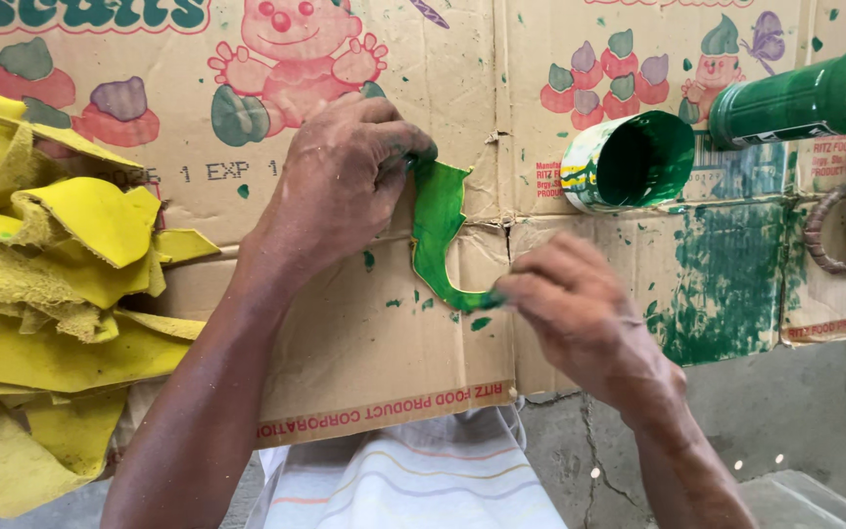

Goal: The person repeatedly picks up yellow sponge pieces from a plastic bag and applies green paint to them using a small brush. Each painted piece is placed on a cardboard surface. The process continues with multiple sponge pieces throughout the clip.

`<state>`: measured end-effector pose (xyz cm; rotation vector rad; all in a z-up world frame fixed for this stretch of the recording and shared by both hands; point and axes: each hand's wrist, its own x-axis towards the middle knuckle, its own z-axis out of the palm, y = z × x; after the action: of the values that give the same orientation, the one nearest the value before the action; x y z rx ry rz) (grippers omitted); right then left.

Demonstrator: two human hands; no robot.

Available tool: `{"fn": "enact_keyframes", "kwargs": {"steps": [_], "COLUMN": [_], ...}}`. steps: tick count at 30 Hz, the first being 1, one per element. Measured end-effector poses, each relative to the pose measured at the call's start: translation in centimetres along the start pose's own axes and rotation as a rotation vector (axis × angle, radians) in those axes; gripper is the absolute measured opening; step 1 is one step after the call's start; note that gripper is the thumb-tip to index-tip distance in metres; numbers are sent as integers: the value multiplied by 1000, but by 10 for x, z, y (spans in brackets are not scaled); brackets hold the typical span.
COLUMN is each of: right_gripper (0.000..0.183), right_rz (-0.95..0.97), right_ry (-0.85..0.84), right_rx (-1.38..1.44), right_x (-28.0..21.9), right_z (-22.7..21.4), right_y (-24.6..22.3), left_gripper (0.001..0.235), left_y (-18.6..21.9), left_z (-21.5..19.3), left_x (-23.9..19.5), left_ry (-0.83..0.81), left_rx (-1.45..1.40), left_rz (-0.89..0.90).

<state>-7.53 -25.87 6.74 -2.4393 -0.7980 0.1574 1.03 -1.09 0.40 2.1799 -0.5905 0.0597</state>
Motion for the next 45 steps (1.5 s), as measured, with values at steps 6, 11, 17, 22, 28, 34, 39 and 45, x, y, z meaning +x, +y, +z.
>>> {"fn": "enact_keyframes", "kwargs": {"steps": [6, 11, 17, 22, 28, 34, 39, 45], "right_gripper": [18, 20, 19, 25, 33, 23, 17, 14], "right_rz": [164, 170, 139, -28, -167, -89, 237, 235], "right_ry": [312, 319, 241, 82, -101, -87, 246, 279], "right_rx": [-50, -39, 9, 65, 30, 16, -77, -38], "right_x": [23, 60, 80, 56, 25, 17, 35, 70], "right_z": [6, 20, 37, 40, 19, -9, -1, 23], "right_y": [-3, 2, 9, 4, 2, -2, -9, 5], "left_gripper": [36, 41, 42, 41, 40, 40, 39, 36], "left_y": [5, 4, 0, -3, -3, -1, 1, 5], "left_z": [-7, -7, -5, -2, -2, -4, -6, -8], "left_x": [3, 4, 3, 1, -1, 2, 5, 4], "left_ry": [8, -1, 24, 70, 60, 54, 12, 16], "left_rx": [-126, -180, -224, -220, -207, -199, -195, -220], "left_rz": [-126, -208, -188, -126, -124, -125, -174, -197]}}
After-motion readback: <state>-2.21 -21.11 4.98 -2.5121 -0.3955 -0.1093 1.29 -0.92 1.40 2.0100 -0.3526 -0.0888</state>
